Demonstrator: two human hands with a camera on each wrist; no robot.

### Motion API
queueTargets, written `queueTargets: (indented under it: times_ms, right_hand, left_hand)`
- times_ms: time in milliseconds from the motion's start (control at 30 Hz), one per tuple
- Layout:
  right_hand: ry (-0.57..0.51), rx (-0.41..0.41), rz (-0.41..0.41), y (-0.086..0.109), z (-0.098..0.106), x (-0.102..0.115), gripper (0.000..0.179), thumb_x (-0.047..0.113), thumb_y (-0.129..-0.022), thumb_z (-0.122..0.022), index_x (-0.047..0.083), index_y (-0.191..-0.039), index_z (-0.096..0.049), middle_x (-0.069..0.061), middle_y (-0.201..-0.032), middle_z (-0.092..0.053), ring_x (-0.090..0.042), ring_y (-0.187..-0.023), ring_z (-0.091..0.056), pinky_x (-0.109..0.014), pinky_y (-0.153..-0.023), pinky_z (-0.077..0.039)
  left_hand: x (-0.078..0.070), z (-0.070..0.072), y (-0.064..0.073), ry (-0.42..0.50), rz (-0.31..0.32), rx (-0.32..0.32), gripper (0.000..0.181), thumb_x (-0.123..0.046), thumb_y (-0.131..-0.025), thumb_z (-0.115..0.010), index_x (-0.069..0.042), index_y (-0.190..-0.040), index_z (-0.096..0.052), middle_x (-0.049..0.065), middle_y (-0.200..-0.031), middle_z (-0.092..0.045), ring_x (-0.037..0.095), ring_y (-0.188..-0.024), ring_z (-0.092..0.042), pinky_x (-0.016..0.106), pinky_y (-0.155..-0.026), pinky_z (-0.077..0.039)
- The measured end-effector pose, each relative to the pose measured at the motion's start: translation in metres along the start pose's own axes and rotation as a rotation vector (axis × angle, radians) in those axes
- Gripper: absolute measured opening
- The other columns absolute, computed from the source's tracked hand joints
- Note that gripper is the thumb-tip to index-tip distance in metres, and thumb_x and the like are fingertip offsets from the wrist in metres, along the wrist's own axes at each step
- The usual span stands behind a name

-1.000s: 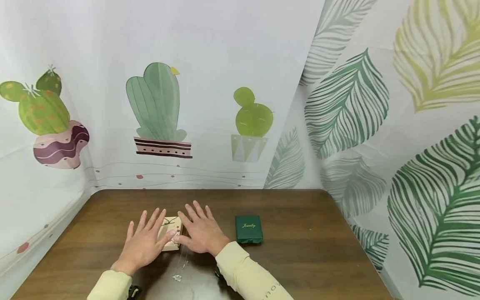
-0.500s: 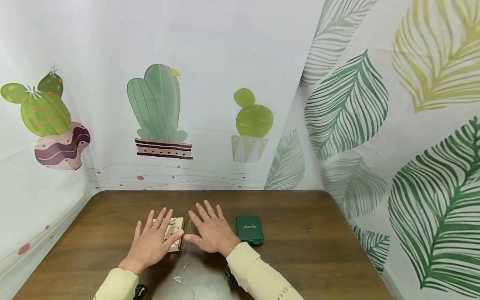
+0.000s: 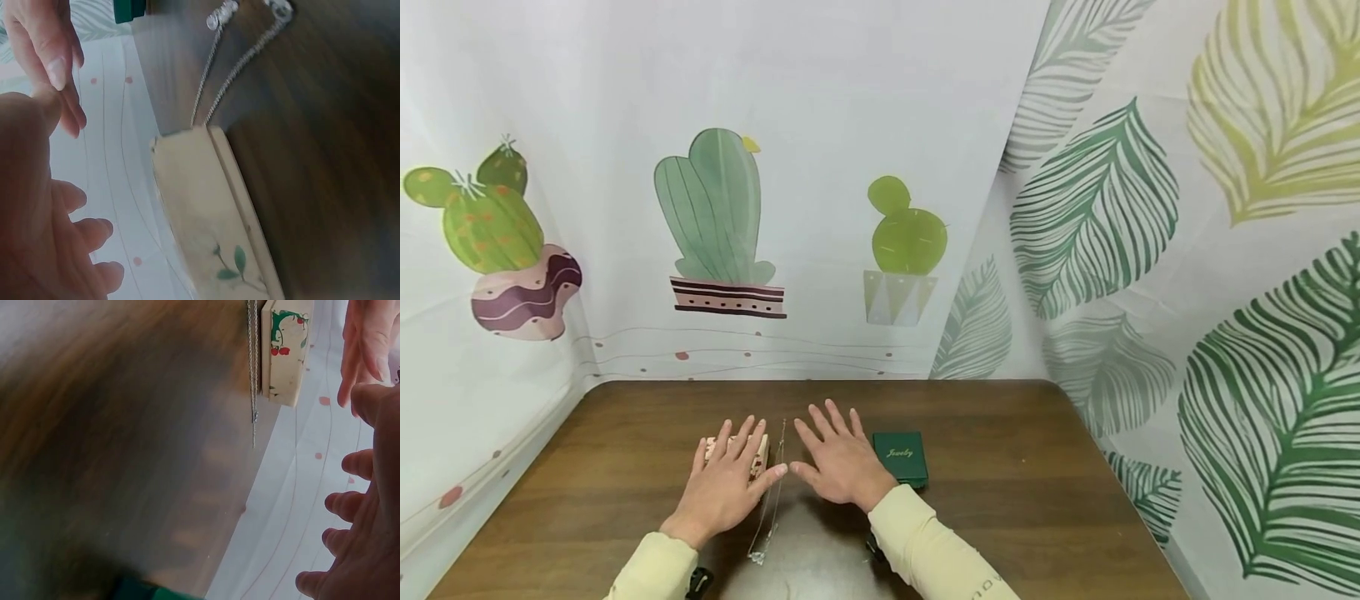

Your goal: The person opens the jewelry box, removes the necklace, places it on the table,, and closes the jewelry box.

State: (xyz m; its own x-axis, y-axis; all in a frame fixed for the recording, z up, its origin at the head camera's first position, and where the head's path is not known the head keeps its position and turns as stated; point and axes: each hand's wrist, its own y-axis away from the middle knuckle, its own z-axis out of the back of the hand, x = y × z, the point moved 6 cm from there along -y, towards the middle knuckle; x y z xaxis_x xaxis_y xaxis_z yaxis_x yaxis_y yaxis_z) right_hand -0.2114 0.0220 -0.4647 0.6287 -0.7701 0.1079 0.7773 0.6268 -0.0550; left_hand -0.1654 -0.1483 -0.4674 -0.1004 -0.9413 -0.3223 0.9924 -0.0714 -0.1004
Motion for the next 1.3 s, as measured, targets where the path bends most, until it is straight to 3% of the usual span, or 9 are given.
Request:
queueTargets:
  times_ms: [733,967,1300]
  right_hand:
    - [0.001,-0.013,-0.023,0.010,0.002,-0.026,0.067,0.055,-0.108,-0.043,0.022,-0.165,-0.030,-0.009,-0.175,-0.022,-0.034,-0.163,-0.014,-0.063,-0.127,-0.021]
    - [-0.031,-0.026,-0.042,0.017,0.006,-0.038,0.067,0.054,-0.108,-0.044,0.020,-0.165,-0.032,-0.010,-0.174,-0.023,-0.035,-0.163,-0.013,-0.065,-0.127,-0.019]
    - [-0.046,-0.035,-0.060,0.027,0.005,-0.055,0.067,0.053,-0.109,-0.045,0.017,-0.164,-0.034,-0.013,-0.173,-0.025,-0.038,-0.162,-0.016,-0.066,-0.126,-0.020]
  left_hand:
    - [-0.036,-0.030,-0.005,0.018,-0.063,0.050,0.087,-0.070,-0.101,-0.045,-0.015,-0.166,-0.029,0.010,-0.174,-0.026,0.042,-0.161,-0.016,0.066,-0.127,-0.014]
    - [-0.047,-0.032,-0.010,0.019,-0.091,0.033,0.087,-0.068,-0.100,-0.049,-0.015,-0.166,-0.029,0.009,-0.173,-0.027,0.040,-0.161,-0.018,0.063,-0.128,-0.017]
    - [-0.066,-0.045,-0.013,0.014,-0.130,0.076,0.091,-0.069,-0.098,-0.053,-0.015,-0.166,-0.027,0.008,-0.174,-0.025,0.039,-0.162,-0.017,0.063,-0.128,-0.015]
